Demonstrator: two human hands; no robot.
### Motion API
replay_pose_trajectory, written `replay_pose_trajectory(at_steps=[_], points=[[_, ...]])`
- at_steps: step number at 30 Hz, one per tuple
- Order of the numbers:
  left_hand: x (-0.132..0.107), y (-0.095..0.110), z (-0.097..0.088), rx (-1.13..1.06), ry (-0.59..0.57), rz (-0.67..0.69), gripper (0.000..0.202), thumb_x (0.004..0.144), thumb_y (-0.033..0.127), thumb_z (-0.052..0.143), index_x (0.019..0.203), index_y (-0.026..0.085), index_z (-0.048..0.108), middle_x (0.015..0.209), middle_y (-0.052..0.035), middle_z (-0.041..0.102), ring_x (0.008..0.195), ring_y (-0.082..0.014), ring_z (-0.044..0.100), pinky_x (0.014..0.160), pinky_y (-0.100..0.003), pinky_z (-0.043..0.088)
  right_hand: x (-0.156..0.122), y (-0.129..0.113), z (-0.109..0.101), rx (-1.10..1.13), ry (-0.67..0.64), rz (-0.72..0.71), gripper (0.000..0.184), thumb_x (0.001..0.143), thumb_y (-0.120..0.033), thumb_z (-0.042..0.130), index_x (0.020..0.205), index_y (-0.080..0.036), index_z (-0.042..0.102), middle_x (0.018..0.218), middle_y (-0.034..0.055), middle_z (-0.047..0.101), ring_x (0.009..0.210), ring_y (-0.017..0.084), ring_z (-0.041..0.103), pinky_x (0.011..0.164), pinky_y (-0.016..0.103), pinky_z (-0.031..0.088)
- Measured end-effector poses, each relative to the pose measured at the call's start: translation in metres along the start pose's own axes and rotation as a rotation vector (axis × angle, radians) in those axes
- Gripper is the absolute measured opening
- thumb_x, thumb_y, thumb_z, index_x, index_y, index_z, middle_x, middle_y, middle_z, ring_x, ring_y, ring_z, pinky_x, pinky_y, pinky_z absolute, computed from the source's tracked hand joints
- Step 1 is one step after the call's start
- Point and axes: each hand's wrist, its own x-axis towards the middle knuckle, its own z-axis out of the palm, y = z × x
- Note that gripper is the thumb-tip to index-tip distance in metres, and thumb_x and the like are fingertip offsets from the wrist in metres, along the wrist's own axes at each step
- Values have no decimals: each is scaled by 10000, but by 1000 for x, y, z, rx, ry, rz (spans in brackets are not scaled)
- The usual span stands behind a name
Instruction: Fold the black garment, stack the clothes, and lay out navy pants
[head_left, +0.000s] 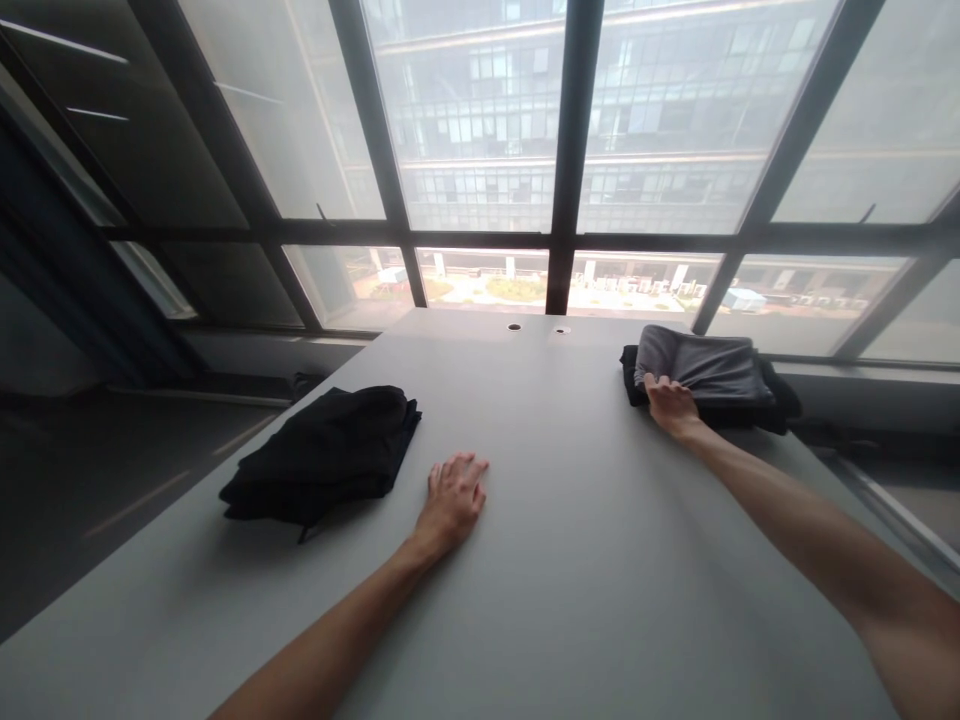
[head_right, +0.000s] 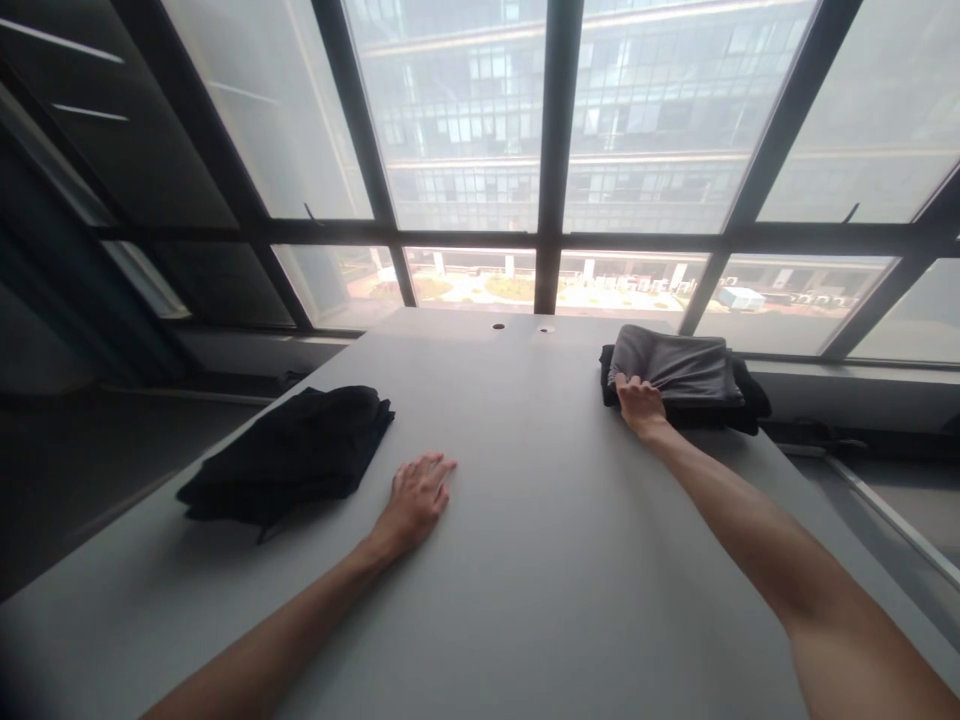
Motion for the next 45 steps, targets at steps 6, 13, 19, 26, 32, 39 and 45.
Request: replay_pose_trajectory(at_steps=[6, 13, 19, 26, 32, 39, 45], points=[[2, -5, 4, -89, 24, 3, 434, 915, 175, 493, 1314, 249, 648, 1421, -124, 582, 1355, -301, 489, 1202, -578, 230, -61, -89, -42, 58, 21, -253, 339, 928, 5, 441, 1193, -134, 600, 1047, 171, 649, 942, 266, 672, 766, 315, 502], [23, -29, 2, -885, 294, -304, 399, 958, 404, 424, 1158, 164, 671, 1213, -130, 701, 1152, -273, 645, 1042, -423, 474, -187, -203, -92, 233, 229, -745, 392, 973, -102, 504, 1360, -136, 557, 1043, 142, 677, 869, 244, 644, 651, 310, 520], [19, -60, -20, -1372, 250, -583, 463, 880, 580, 599, 1084, 168, 647, 1014, -86, 707, 906, -230, 688, 759, -316, 556, -227, -217, -111, 903, 326, -861, 415, 953, -248, 608, 1364, -217, 562, 1282, 98, 665, 1088, 218, 636, 866, 316, 553], [22, -41, -59, -1061, 222, -522, 540, 933, 485, 572, 1395, 206, 543, 1424, -161, 560, 1258, -298, 608, 1038, -443, 510, -139, -111, -82, 1480, 344, 226, 311, 928, -343, 514, 1165, -197, 653, 1296, 129, 628, 1245, 265, 532, 1059, 438, 458], [-13, 43, -89, -232, 195, 243, 537, 948, 468, 588, 1451, 281, 567, 1596, -87, 425, 1519, -343, 298, 1247, -542, 249, -110, -75, -49, 1665, -423, 531, 287, 929, -454, 506, 856, -200, 618, 728, 54, 629, 723, 221, 636, 677, 384, 574], [-37, 74, -48, 74, 45, 250, 1072, 760, 419, 840, 1637, 378, 225, 1710, -140, 176, 1542, -472, 167, 1192, -697, 201, -105, -99, -59, 2010, -871, 248, 280, 932, -438, 579, 886, -176, 666, 838, 84, 702, 729, 193, 655, 715, 324, 585], [-36, 53, -55, -60, 143, 214, 924, 843, 273, 705, 1638, 288, 235, 1668, -149, 305, 1511, -387, 329, 1206, -560, 304, -108, -110, -77, 2063, -770, 109, 428, 998, -558, 467, 1001, -182, 671, 885, 80, 709, 728, 189, 641, 652, 303, 551]])
